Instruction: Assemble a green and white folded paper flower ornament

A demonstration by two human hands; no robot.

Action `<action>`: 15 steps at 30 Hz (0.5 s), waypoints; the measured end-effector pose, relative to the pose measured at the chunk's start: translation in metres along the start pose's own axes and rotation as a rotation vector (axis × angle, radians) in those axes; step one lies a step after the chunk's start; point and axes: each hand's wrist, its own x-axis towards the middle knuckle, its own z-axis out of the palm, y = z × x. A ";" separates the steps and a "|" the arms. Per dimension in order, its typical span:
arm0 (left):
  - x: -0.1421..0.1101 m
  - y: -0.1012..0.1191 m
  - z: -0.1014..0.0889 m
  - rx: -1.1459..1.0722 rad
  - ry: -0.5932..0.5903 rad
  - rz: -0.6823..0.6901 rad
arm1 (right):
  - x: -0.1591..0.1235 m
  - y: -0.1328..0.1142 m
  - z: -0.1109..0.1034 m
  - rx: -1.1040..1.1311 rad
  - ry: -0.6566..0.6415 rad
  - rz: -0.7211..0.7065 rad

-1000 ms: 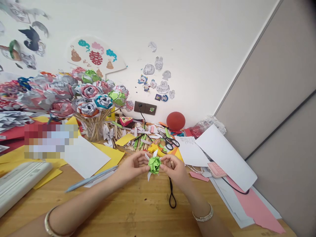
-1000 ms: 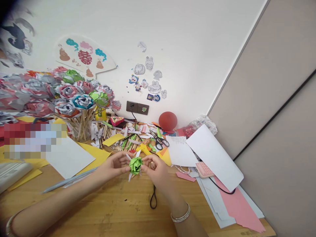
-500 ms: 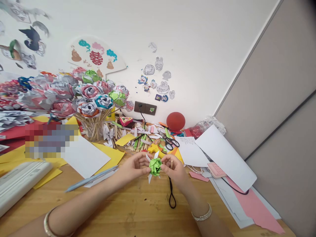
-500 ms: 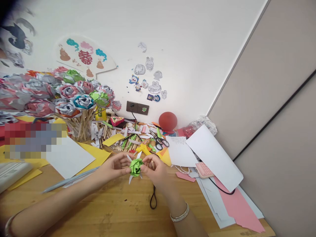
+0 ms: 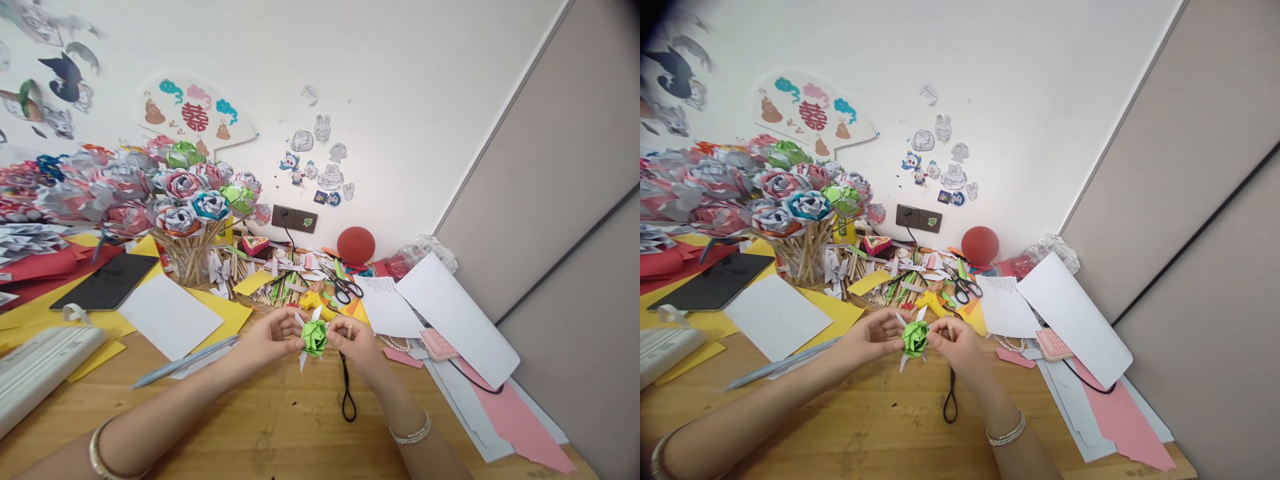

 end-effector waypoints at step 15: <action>0.003 -0.003 -0.003 0.002 -0.032 -0.030 | -0.001 0.001 -0.003 -0.172 0.062 -0.168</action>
